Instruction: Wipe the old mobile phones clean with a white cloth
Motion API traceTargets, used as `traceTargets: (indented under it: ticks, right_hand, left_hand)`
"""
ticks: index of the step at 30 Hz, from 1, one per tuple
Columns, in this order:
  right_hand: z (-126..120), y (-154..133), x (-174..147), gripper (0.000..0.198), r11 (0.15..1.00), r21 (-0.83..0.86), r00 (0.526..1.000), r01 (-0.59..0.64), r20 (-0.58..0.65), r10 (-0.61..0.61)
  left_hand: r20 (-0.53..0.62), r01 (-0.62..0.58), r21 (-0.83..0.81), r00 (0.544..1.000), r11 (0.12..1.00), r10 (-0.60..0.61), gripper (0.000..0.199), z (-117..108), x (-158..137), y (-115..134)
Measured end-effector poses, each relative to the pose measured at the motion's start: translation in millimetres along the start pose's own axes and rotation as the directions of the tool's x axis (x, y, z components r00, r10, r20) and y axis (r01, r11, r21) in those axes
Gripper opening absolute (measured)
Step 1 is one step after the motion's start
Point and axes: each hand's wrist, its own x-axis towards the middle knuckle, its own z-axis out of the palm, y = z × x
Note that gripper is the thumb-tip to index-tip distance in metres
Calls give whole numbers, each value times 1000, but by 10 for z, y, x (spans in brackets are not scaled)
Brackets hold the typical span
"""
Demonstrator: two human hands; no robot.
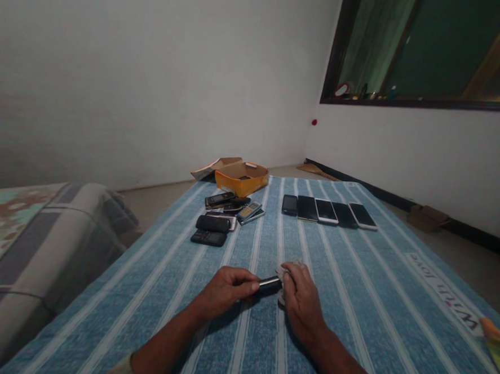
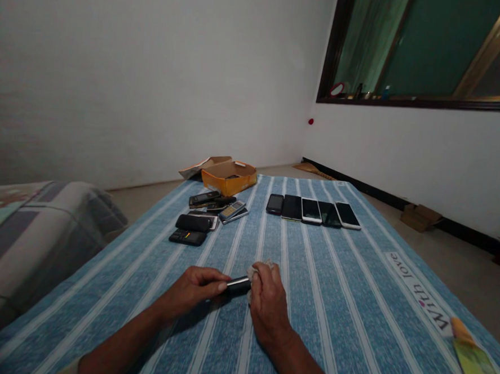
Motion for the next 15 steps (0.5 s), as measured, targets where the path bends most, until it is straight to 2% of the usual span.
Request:
traceTargets:
  ticks: [4,7,11,15]
  right_hand:
    - [9,-22,-7,24,996,9,996,91,-13,-91]
    - [27,-33,-36,26,985,-27,986,168,-16,-168]
    - [57,-52,-104,29,956,-120,963,269,24,-268]
    - [68,-108,-142,33,903,-185,921,389,49,-386]
  left_hand:
    - [-11,4,-4,1000,1000,-5,47,43,0,4]
    - [25,8,-24,1000,1000,-7,46,26,4,-16]
    - [135,5,-17,991,1000,-3,41,-55,-5,1]
    - [302,-53,-12,952,998,55,42,-121,-28,69]
